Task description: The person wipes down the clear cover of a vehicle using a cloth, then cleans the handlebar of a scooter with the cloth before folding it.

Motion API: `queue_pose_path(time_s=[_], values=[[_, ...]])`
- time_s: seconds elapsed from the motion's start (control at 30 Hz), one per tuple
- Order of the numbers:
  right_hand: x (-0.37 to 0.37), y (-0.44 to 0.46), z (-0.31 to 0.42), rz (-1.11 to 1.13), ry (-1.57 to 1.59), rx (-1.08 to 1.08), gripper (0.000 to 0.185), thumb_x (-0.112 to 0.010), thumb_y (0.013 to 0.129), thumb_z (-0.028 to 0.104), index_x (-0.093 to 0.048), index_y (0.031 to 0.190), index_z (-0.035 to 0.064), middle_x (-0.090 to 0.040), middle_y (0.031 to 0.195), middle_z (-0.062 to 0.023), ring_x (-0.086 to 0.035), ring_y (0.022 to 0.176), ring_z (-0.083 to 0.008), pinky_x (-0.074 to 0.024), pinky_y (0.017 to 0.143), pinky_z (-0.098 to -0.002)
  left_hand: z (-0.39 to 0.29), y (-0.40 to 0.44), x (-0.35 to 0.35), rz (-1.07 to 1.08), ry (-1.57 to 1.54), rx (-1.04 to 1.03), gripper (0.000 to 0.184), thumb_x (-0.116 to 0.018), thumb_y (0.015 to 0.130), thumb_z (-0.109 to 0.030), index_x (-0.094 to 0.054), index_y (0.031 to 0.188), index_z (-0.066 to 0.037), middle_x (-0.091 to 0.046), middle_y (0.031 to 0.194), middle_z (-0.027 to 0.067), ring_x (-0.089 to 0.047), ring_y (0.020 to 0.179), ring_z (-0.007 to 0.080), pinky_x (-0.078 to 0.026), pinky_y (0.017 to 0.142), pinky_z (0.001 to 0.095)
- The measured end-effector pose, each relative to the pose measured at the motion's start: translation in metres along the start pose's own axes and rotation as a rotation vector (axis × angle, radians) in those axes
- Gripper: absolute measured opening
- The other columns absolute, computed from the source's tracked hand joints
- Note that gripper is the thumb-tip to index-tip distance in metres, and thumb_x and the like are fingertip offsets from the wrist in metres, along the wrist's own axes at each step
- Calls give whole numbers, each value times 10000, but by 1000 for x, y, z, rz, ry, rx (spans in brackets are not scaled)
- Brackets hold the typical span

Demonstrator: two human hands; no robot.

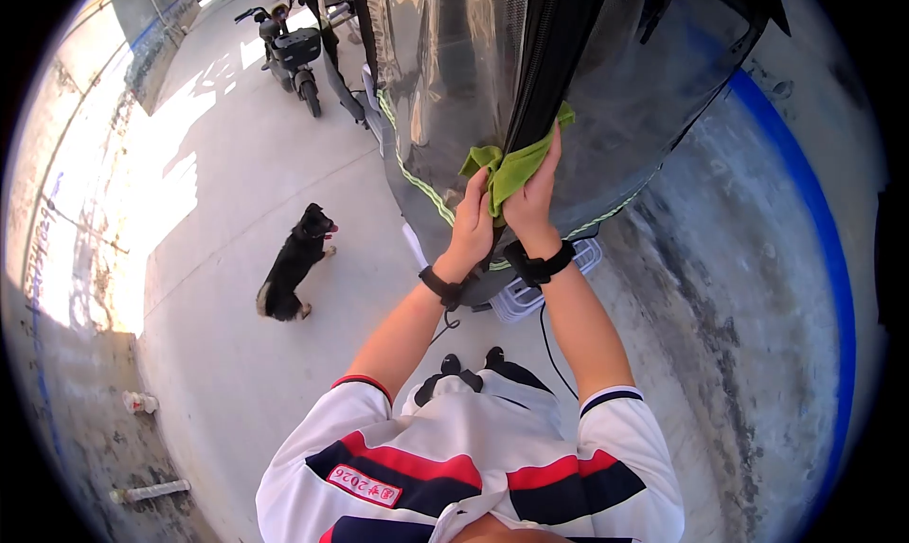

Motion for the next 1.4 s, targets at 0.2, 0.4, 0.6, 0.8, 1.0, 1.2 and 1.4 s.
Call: queue_pose_path(time_s=[0.2, 0.4, 0.6, 0.8, 1.0, 1.2, 1.4], values=[[-2, -23, -7, -21, 79, -77, 864, -675, 870, 168, -134, 1496, -81, -503, 1329, -245, -529, 1210, -305, -409, 1024, -391, 10, -20, 10, 54, 101, 85, 428, -406, 980, -23, -385, 1403, 34, -615, 1227, 230, -613, 1144, 309, -445, 974, 341], [-2, -51, -30, 46, 22, -84, 834, -630, 901, 166, -106, 1494, -98, -472, 1367, -240, -519, 1223, -300, -390, 1046, -381, 21, -39, 21, 88, 216, 243, 397, -440, 983, -85, -437, 1371, 2, -641, 1165, 243, -640, 1089, 356, -478, 923, 357], [-7, -85, -55, 99, 32, -169, 787, -615, 904, 186, -166, 1461, -143, -398, 1417, -329, -417, 1316, -412, -308, 1114, -433, 19, -52, 26, 112, 317, 353, 365, -452, 993, -124, -465, 1340, -12, -669, 1079, 245, -665, 1033, 368, -500, 877, 370], [1, -97, -59, 129, 13, -180, 770, -621, 889, 214, -229, 1457, -127, -352, 1450, -364, -348, 1369, -487, -278, 1147, -476, 9, -60, 25, 121, 386, 395, 362, -481, 983, -118, -478, 1324, 4, -659, 1139, 256, -642, 1087, 394, -499, 909, 378], [14, -112, -67, 150, -84, -119, 815, -672, 867, 255, -251, 1471, -94, -391, 1449, -315, -395, 1347, -441, -312, 1124, -456, 25, -69, 27, 109, 428, 246, 405, -534, 939, -19, -474, 1337, 18, -647, 1196, 237, -639, 1148, 321, -497, 934, 353], [17, -86, -47, 131, -85, -143, 847, -695, 848, 318, -279, 1470, -80, -376, 1469, -314, -364, 1376, -455, -294, 1141, -464, -17, -42, 22, 130, 385, 123, 411, -514, 946, 10, -455, 1352, 38, -623, 1254, 228, -587, 1229, 329, -462, 999, 357], [14, -46, -23, 58, 27, -140, 857, -720, 849, 273, -264, 1477, -92, -471, 1429, -242, -462, 1333, -352, -331, 1118, -411, -51, -4, 20, 157, 218, -49, 458, -506, 945, 8, -449, 1398, -30, -607, 1238, 247, -611, 1139, 379, -468, 959, 372]])
Point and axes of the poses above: each hand's wrist, its own y-axis towards the middle knuckle, its own x-axis out of the back of the hand, z = x × y, the point moved 1 cm from there along y, towards the middle knuckle
